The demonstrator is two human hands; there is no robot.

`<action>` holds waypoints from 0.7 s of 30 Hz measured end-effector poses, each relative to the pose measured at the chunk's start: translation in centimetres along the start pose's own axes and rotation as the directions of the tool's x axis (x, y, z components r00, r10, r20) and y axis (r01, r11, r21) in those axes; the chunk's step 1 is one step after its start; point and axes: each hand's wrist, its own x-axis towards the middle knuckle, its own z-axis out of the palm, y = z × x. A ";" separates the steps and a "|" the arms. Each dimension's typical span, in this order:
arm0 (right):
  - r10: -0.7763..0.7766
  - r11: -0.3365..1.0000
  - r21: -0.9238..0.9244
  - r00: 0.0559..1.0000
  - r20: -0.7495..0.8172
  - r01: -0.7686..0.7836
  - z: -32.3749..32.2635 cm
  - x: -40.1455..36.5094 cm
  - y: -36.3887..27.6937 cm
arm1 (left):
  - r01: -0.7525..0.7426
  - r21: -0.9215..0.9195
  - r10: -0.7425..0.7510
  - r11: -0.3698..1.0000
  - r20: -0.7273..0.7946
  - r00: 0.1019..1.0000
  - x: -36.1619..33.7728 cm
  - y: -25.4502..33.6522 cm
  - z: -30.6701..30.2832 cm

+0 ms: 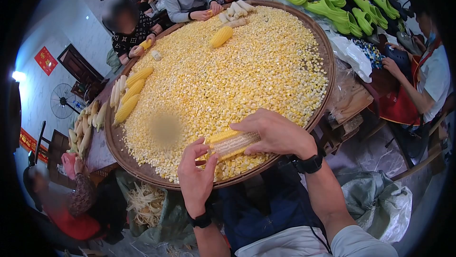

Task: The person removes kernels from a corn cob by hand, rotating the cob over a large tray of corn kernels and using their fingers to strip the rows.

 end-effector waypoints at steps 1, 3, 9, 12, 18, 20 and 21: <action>0.004 1.000 -0.005 1.000 -0.002 -0.004 0.0 0.0 0.0 | -0.002 0.007 0.002 1.000 0.007 1.000 0.1 0.1 -0.1; 0.011 1.000 -0.015 1.000 -0.006 -0.011 0.1 0.0 0.0 | -0.046 0.039 0.046 0.998 0.024 0.999 0.0 0.2 -0.3; 0.018 1.000 -0.017 1.000 0.001 -0.018 0.0 0.0 -0.1 | -0.051 0.012 0.050 0.999 0.039 0.998 0.1 0.6 -0.2; 0.029 0.999 -0.013 1.000 0.006 -0.029 0.0 0.0 -0.1 | 0.110 -0.073 -0.104 0.991 0.080 0.991 0.1 1.9 -0.5; 0.004 1.000 -0.012 1.000 -0.007 -0.004 0.1 0.0 0.1 | -0.104 0.112 0.096 0.988 0.076 0.992 0.3 1.6 -0.5; -0.010 1.000 -0.005 1.000 -0.008 0.010 0.1 0.0 0.2 | -0.100 0.109 0.095 0.989 0.047 0.994 0.0 1.5 -0.5; -0.018 1.000 -0.002 1.000 -0.008 0.018 0.2 -0.1 0.2 | -0.107 0.087 0.104 0.990 0.036 0.994 0.0 1.3 -0.4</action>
